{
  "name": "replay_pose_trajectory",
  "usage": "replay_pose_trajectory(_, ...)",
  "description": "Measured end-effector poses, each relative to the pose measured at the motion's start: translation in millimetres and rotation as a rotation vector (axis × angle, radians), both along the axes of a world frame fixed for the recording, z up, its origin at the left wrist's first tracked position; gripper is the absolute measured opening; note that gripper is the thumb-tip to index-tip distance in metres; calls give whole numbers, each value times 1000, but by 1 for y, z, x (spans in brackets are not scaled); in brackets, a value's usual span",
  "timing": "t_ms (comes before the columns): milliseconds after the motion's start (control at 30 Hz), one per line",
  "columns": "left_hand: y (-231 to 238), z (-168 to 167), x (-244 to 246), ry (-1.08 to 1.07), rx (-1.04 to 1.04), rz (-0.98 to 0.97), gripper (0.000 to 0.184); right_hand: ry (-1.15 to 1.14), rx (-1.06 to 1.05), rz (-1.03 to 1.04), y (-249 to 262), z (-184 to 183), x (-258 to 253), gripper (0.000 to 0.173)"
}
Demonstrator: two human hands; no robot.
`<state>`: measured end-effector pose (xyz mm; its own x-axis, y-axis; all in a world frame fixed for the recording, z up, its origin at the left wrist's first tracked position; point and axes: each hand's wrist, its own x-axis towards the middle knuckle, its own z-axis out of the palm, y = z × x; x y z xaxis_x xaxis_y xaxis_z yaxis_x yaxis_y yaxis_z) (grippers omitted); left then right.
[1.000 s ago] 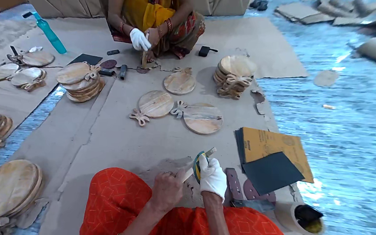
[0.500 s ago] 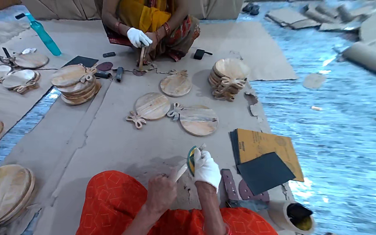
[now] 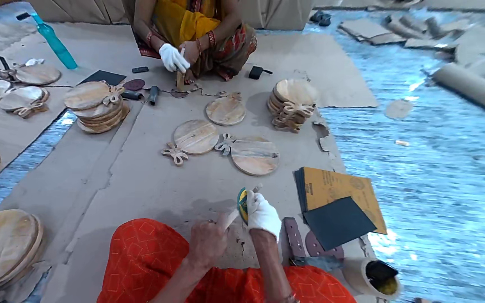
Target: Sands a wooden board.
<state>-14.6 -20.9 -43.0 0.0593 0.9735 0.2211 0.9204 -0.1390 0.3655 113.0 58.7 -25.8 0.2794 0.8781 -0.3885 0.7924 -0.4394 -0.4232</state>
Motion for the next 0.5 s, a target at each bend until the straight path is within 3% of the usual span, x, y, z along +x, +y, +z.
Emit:
replay_pose_trajectory(100,-3,3,2,-1,7,9,15,15,84,-7,-2,7,2,50)
replay_pose_trajectory(200,5,5,-3,-22,-40,8,16,-22,-5,55,-10,18,-9,51)
replay_pose_trajectory(367,-2,2,1,-5,31,15,15,22,133,-2,-1,-2,1,51)
replay_pose_trajectory(433,2,11,0,-20,-113,38,21,-18,212,11,-6,-6,-3,47)
replay_pose_trajectory(500,10,16,-6,-35,-240,45,23,-12,127,53,-14,7,-15,49)
